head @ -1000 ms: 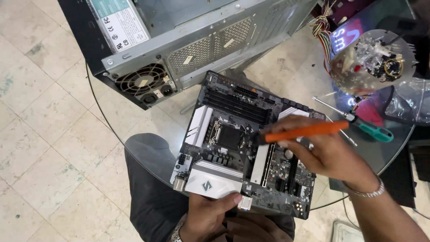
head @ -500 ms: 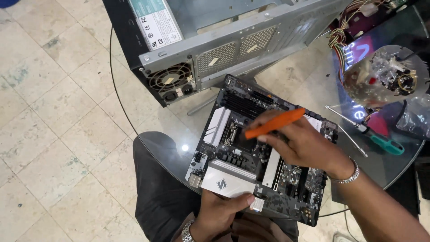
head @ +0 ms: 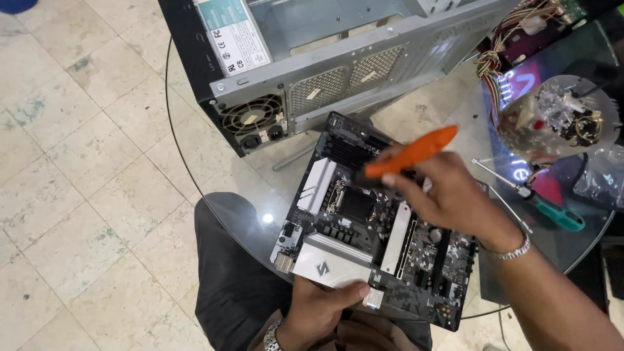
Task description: Preparing a computer case by adjusting the power supply and cleaning a motherboard with a brush before installation.
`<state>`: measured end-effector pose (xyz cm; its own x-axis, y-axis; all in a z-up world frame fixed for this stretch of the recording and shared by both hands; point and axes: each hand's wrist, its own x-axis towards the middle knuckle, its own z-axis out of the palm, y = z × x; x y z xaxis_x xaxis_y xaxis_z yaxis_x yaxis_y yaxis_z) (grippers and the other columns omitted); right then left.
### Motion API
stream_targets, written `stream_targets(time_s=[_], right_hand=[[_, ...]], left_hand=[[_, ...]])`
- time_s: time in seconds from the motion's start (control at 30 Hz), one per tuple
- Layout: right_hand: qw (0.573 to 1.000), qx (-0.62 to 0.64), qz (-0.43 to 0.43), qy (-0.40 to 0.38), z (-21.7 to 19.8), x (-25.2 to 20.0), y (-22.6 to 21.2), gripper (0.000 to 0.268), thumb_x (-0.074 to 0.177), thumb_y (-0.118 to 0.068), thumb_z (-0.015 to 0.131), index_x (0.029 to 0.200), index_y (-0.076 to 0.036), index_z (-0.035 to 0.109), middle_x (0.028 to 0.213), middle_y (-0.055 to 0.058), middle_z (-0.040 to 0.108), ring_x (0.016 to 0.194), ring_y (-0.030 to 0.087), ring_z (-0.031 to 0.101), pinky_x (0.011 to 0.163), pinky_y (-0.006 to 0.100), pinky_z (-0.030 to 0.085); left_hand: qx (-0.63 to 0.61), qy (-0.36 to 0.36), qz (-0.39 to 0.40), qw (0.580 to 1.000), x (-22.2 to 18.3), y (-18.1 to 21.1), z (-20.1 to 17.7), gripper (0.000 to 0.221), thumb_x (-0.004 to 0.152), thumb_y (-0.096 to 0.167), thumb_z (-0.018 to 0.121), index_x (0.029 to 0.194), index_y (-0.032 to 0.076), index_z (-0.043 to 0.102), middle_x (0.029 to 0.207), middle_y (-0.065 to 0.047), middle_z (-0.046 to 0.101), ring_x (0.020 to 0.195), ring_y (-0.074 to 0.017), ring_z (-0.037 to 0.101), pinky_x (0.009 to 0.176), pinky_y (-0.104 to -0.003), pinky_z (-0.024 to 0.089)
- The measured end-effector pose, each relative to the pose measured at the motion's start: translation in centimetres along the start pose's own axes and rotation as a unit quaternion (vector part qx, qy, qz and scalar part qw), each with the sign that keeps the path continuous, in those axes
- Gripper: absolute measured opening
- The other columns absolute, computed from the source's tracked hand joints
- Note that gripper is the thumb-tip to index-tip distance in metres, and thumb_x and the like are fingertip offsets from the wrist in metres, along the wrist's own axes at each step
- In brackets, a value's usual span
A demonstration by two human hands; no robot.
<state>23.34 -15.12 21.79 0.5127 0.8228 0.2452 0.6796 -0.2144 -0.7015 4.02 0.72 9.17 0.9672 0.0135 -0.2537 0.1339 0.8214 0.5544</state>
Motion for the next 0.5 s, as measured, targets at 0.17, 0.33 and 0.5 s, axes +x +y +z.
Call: stream_targets(time_s=[0.17,0.33,0.5], right_hand=[[0.988,-0.101,-0.077,0.09,0.4,3.7,1.3,0.023,0.107,-0.01,0.058,0.127,0.0,0.062,0.086,0.007,0.069,0.042,0.007,0.043,0.041,0.018,0.042],[0.99,-0.135,0.026,-0.034,-2.2,1.8,0.0,0.022,0.103,-0.013,0.059,0.123,-0.004,0.063,0.091,0.011,0.073,0.051,0.016,0.062,0.054,0.028,0.06],[0.979,-0.186,0.069,-0.052,-3.2,0.7,0.3,0.024,0.097,-0.023,0.062,0.117,-0.014,0.072,0.086,0.001,0.076,0.038,0.01,0.053,0.042,0.026,0.05]], left_hand=[[0.017,0.035,0.007,0.999,-0.1,-0.5,-0.3,0.056,0.068,-0.015,0.086,0.117,-0.004,0.062,0.089,-0.017,0.072,0.075,-0.029,0.069,0.062,-0.044,0.062],[0.02,0.018,0.0,1.0,0.0,-0.4,-0.7,0.05,0.072,-0.016,0.085,0.116,-0.003,0.064,0.085,-0.017,0.072,0.073,-0.0319,0.07,0.061,-0.047,0.064],[0.029,0.0,0.015,0.999,0.0,-0.7,-0.8,0.045,0.07,-0.009,0.09,0.108,-0.001,0.069,0.093,-0.015,0.077,0.084,-0.0271,0.073,0.074,-0.044,0.063]])
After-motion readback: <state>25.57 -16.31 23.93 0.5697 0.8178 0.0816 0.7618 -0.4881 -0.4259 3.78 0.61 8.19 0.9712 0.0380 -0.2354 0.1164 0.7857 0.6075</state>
